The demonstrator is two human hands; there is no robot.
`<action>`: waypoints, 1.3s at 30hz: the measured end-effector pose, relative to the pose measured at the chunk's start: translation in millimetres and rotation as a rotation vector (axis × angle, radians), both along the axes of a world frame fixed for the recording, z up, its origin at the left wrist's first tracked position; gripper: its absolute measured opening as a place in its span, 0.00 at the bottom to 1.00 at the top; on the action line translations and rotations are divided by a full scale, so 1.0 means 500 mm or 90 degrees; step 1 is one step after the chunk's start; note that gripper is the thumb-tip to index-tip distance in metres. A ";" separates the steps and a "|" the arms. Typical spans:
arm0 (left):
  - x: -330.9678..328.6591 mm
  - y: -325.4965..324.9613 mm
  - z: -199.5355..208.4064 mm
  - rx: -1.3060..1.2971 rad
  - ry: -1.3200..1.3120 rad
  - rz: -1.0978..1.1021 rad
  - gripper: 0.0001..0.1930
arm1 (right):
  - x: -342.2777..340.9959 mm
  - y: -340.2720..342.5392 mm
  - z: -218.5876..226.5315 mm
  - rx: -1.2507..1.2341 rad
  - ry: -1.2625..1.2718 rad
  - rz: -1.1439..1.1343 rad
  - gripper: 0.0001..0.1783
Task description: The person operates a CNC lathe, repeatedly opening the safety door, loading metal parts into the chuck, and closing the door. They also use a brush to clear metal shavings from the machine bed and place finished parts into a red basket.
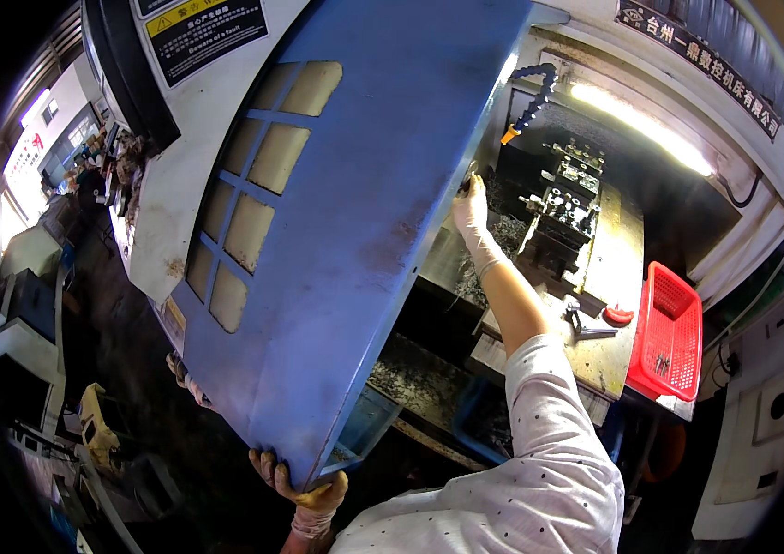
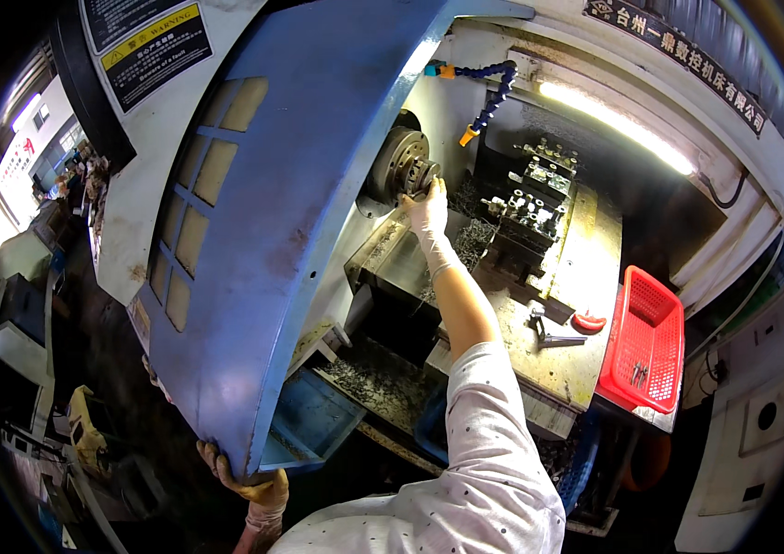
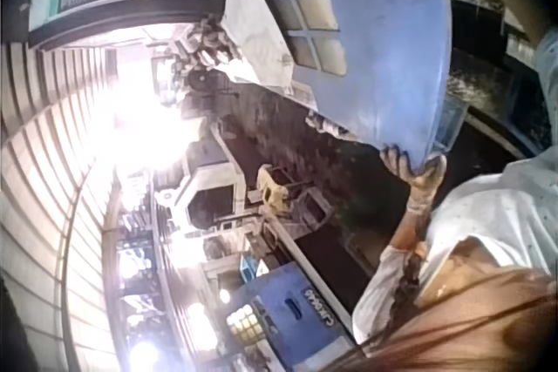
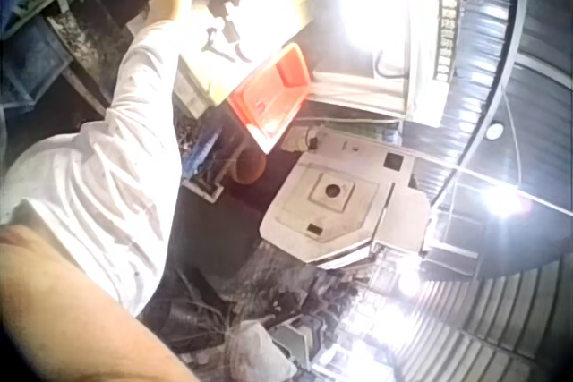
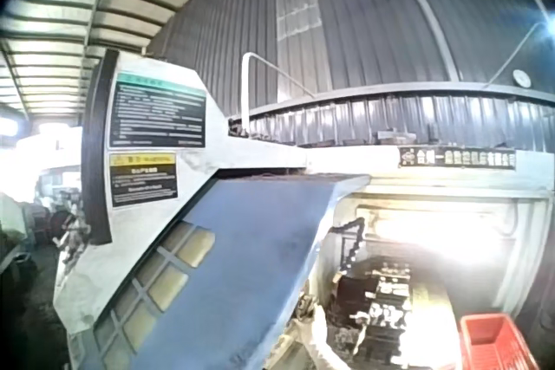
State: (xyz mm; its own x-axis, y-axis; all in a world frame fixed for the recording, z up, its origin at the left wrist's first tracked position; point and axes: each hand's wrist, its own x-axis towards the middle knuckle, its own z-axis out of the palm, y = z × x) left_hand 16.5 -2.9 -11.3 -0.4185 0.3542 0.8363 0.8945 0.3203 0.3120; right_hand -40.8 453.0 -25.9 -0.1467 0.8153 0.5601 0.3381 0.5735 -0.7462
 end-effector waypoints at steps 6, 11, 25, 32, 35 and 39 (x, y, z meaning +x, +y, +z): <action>-0.035 -0.072 -0.011 -0.072 0.015 -0.106 0.37 | 0.000 -0.038 0.043 -0.106 0.047 -0.029 0.34; -0.073 -0.111 0.014 0.007 0.009 0.002 0.30 | 0.018 -0.009 0.000 -0.046 0.093 0.083 0.37; -0.365 -0.069 0.168 0.142 -0.017 0.047 0.16 | 0.023 0.011 0.012 -0.154 -0.023 0.139 0.31; -0.539 0.000 0.282 0.200 -0.094 -0.029 0.17 | 0.112 0.000 0.033 -0.156 -0.093 0.155 0.31; -0.597 0.039 0.329 0.164 -0.046 -0.030 0.18 | 0.152 0.015 0.040 -0.167 -0.110 0.129 0.31; -0.625 0.060 0.372 0.031 0.040 0.039 0.19 | 0.150 0.007 0.037 -0.187 -0.128 0.137 0.31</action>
State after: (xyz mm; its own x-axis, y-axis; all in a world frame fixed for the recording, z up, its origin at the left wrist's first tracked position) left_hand -296.2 27.3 174.9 -0.3844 0.2876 0.8772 0.8921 0.3602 0.2728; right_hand 34.1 456.8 -7.3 -0.4138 0.8751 0.2509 0.3896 0.4194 -0.8199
